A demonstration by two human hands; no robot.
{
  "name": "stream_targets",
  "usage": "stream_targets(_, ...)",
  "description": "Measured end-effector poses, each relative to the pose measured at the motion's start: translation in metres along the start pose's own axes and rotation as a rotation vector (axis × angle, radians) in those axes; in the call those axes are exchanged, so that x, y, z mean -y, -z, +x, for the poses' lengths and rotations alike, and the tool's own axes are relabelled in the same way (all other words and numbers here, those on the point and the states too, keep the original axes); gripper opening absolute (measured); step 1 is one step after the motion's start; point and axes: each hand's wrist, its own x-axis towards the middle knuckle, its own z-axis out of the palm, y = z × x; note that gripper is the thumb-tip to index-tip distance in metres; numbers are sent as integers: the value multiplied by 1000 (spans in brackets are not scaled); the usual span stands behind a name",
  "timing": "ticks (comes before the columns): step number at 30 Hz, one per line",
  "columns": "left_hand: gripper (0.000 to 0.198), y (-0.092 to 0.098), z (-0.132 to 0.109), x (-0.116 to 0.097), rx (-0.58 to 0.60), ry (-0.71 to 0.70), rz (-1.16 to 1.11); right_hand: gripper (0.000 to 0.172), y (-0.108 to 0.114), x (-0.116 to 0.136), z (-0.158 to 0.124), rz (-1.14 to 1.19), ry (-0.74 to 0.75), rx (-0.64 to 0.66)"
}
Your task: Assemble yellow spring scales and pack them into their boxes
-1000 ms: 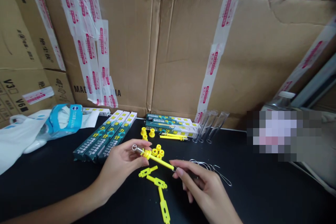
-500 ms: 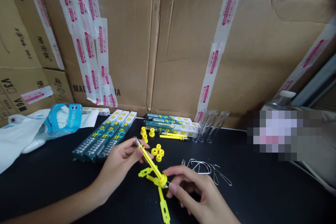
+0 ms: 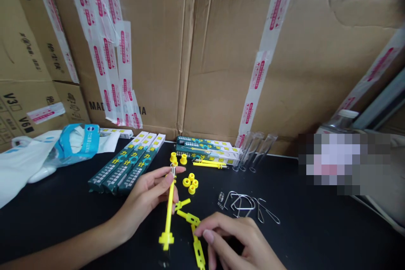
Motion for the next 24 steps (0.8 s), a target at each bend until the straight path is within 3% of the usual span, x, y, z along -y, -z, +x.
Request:
stream_targets(3,58,-1,-2,1,19,-29,126,39,1,1,0,-67,4,-74)
stream_targets(8,43,-2,-6,5,19,-138,468,42,13,-6,0,-206,59,-356)
stream_targets(13,41,-2,-9,8,-8,-230,640,27,28,-18,5,-361,49,-555)
stream_targets(18,22,-3,-13,10,-37,-316,660,19,29,-26,10,-592,53,-514)
stream_targets(24,15,-4,-22,14,-21,-491,908,19,25,-28,8,-665,45,-450)
